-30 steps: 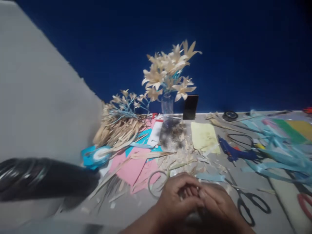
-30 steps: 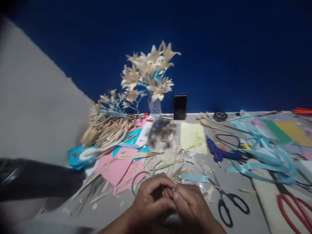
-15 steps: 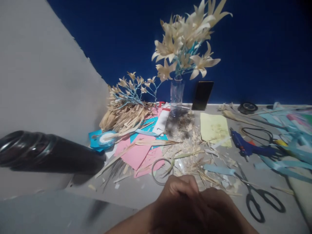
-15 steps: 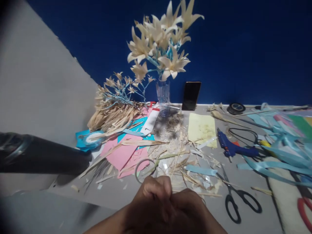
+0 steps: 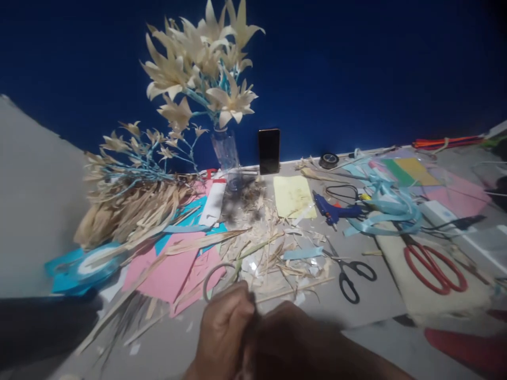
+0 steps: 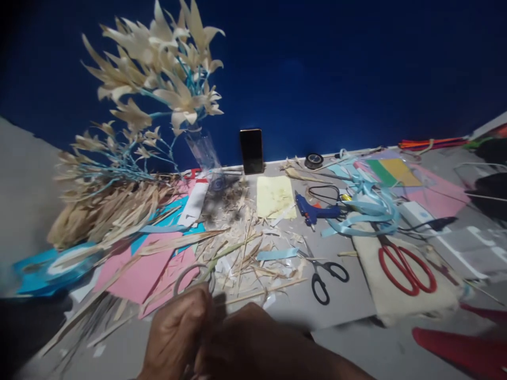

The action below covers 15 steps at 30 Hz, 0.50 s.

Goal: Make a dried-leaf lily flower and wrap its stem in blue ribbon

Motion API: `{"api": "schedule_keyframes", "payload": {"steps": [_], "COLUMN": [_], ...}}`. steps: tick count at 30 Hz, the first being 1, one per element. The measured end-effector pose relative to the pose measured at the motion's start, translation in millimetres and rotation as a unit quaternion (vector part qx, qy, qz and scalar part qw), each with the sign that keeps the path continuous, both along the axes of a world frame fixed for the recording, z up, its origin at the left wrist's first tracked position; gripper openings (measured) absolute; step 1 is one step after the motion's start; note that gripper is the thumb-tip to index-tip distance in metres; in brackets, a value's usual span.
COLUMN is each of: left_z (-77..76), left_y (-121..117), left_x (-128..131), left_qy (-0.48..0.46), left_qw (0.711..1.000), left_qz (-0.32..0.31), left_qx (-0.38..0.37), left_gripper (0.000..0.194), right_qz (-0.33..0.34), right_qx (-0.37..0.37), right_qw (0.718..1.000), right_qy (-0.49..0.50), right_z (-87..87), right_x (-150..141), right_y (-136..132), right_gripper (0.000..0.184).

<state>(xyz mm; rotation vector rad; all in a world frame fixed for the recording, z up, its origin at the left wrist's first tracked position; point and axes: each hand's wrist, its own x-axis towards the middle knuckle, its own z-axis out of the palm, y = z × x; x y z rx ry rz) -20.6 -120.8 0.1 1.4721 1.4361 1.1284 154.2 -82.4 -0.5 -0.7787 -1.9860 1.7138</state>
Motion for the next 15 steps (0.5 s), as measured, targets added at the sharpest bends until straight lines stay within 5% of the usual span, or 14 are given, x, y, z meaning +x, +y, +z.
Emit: {"api": "schedule_keyframes", "payload": {"steps": [5, 10, 13, 15], "left_z": [-2.4, 0.2, 3.1, 2.3], "left_y": [17.0, 37.1, 47.5, 51.0], "left_x": [10.4, 30.5, 33.0, 28.6], "left_qy": [0.185, 0.389, 0.439, 0.420], "left_qw": [0.982, 0.911, 0.879, 0.888], "left_qz": [0.002, -0.010, -0.016, -0.007], "left_qx": [-0.038, -0.139, -0.185, -0.190], "left_gripper": [0.024, 0.018, 0.017, 0.021], "right_qz": [-0.052, -0.128, -0.144, -0.166], "right_qx": [0.078, 0.202, 0.219, 0.205], "right_qw": [0.995, 0.967, 0.959, 0.959], "right_qy": [-0.024, -0.087, -0.106, -0.109], "right_z": [-17.3, -30.9, -33.9, -35.8], "right_x": [31.3, 54.9, 57.0, 58.7], "right_y": [0.6, -6.9, -11.6, -12.9], "right_gripper": [0.024, 0.034, 0.037, 0.036]}}
